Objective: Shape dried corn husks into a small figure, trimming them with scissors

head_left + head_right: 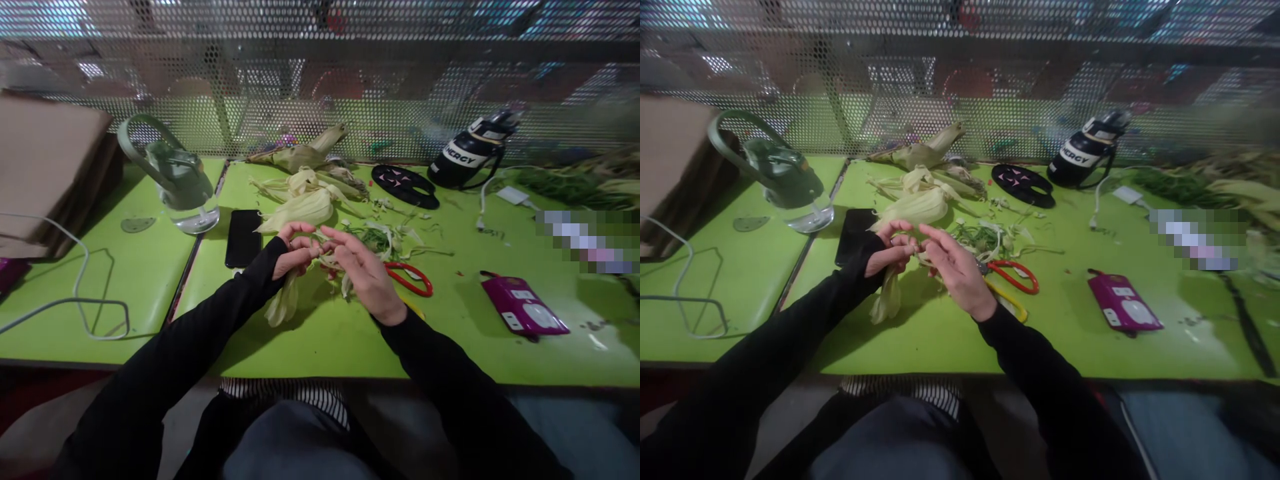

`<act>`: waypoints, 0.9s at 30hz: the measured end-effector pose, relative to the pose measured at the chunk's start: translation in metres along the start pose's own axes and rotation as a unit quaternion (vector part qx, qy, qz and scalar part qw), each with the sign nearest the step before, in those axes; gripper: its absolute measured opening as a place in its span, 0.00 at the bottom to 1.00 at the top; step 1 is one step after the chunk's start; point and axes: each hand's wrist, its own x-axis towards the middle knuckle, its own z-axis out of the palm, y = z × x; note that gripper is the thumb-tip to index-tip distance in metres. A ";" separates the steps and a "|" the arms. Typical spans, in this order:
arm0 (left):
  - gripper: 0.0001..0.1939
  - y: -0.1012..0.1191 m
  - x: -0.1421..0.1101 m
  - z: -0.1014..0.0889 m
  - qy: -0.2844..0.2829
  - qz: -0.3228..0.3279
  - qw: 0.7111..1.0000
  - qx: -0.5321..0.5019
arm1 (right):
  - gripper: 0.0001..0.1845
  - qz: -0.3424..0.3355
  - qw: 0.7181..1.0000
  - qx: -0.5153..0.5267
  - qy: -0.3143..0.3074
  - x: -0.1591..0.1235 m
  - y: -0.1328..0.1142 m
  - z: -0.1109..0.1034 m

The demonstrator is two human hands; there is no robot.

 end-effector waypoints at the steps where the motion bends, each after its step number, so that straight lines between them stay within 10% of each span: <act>1: 0.31 -0.001 0.000 0.001 -0.002 0.003 1.000 0.000 | 0.16 0.000 1.000 0.005 0.010 0.000 0.000 0.000; 11: 0.31 -0.002 -0.001 0.012 0.033 0.058 0.997 0.034 | 0.13 0.074 0.995 0.052 -0.034 0.006 0.000 -0.001; 27: 0.17 -0.017 -0.003 0.009 0.115 0.155 0.968 0.160 | 0.11 -0.011 0.999 -0.029 0.044 0.002 0.010 0.011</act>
